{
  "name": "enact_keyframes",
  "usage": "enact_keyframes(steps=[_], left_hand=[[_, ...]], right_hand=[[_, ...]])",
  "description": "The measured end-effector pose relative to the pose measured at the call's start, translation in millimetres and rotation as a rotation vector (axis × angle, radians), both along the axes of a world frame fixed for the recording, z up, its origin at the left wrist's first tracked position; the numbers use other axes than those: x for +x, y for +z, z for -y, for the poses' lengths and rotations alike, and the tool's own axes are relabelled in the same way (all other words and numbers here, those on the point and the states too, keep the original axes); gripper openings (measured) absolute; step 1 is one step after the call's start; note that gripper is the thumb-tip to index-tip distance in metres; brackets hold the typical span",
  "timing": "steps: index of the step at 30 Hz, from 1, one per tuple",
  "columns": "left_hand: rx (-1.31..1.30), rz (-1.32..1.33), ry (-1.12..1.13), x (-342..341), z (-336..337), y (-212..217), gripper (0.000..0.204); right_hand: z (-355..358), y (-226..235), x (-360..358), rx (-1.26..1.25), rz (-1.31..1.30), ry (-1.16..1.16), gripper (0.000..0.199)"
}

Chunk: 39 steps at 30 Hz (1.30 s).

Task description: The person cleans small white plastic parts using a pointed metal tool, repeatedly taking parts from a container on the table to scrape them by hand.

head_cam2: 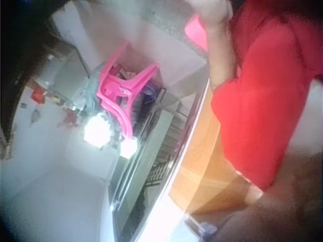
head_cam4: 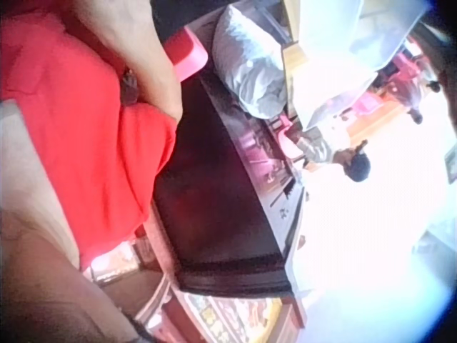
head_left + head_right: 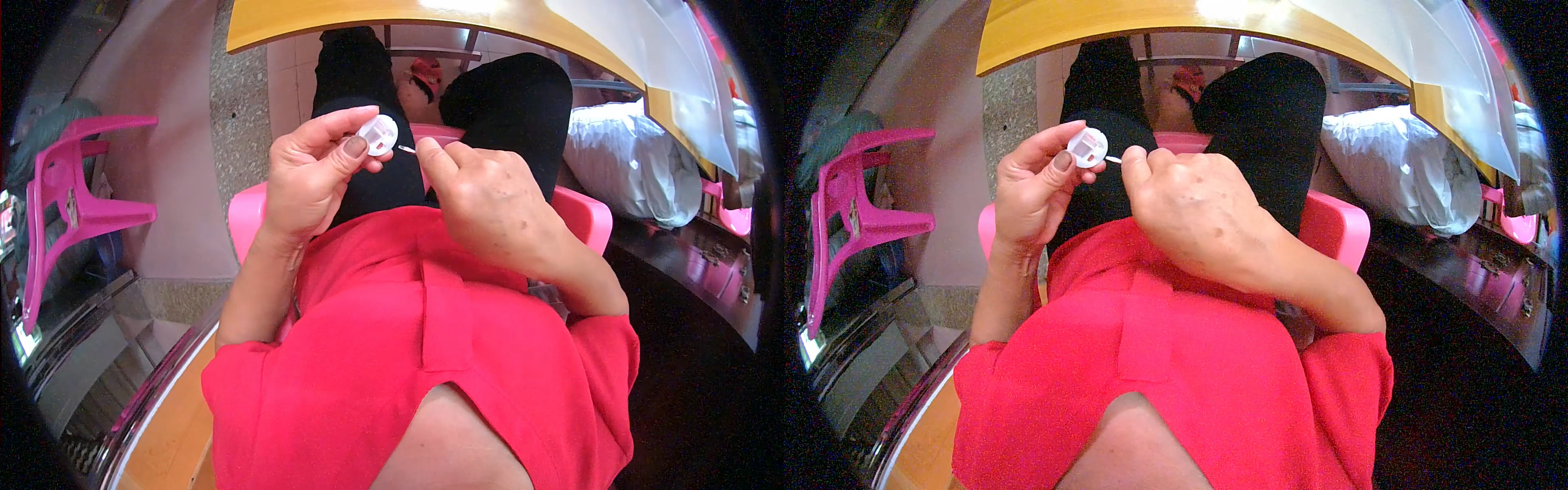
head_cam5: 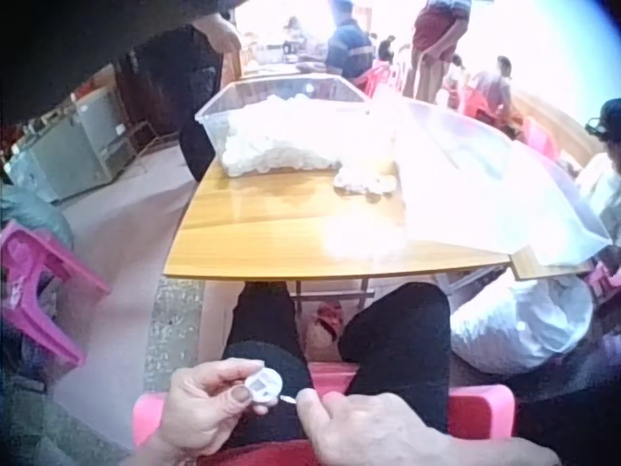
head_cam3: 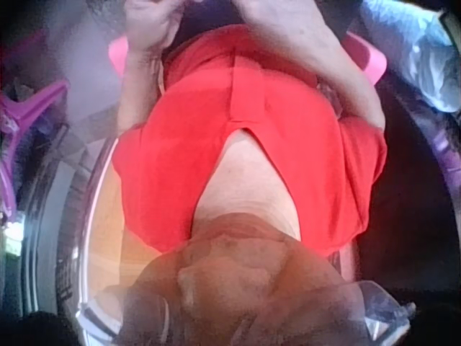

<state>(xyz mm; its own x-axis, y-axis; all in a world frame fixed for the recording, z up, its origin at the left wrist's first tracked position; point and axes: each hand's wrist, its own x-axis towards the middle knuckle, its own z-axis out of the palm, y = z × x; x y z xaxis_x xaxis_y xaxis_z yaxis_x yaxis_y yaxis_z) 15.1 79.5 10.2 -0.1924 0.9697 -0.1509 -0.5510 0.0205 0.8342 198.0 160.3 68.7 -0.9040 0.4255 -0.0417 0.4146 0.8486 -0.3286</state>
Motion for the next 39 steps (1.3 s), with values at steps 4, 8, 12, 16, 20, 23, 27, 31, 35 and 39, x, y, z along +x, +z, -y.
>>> enact_keyframes(steps=[4, 8, 12, 16, 20, 23, 27, 31, 35, 39], left_hand=[[0.031, -0.079, -0.029, -4.7, 3.0, -2.6, 0.033], [0.017, -0.098, -0.007, -2.0, 1.1, 0.3, 0.030], [-0.008, -0.140, 0.005, -1.5, 1.3, 1.9, 0.026], [-0.001, -0.205, -0.006, -0.6, 2.3, 3.5, 0.026], [-0.011, -0.171, -0.026, -1.0, 2.6, 3.9, 0.024], [-0.013, -0.156, -0.036, -0.8, 2.1, 4.9, 0.023], [-0.020, -0.131, -0.051, -3.3, 0.7, 3.3, 0.020], [-0.067, -0.144, -0.031, 2.4, 1.7, 3.6, 0.018], [-0.167, -0.172, -0.032, 5.1, -3.7, 2.0, 0.015], [-0.228, -0.222, 0.055, 1.5, -16.8, 19.4, 0.020]], right_hand=[[1.1, -0.9, -1.7, -0.007, -0.077, -0.019, 0.023], [-2.1, 0.1, -8.6, -0.011, -0.080, 0.000, 0.020], [-3.7, 2.5, -14.4, -0.023, -0.033, 0.028, 0.015], [-3.5, 0.8, -16.9, 0.008, -0.005, 0.061, 0.016], [-3.8, 2.5, -19.0, 0.031, 0.009, 0.091, 0.017], [-3.9, 3.4, -20.7, 0.083, 0.045, 0.120, 0.017], [-6.3, 5.2, -21.6, 0.178, 0.048, 0.213, 0.013], [-6.8, 7.9, -19.1, 0.336, 0.059, 0.324, 0.012], [-4.9, 1.1, -17.4, 0.365, 0.023, 0.214, 0.018], [-25.0, 3.4, -8.9, 0.123, -0.082, 0.093, 0.019]])
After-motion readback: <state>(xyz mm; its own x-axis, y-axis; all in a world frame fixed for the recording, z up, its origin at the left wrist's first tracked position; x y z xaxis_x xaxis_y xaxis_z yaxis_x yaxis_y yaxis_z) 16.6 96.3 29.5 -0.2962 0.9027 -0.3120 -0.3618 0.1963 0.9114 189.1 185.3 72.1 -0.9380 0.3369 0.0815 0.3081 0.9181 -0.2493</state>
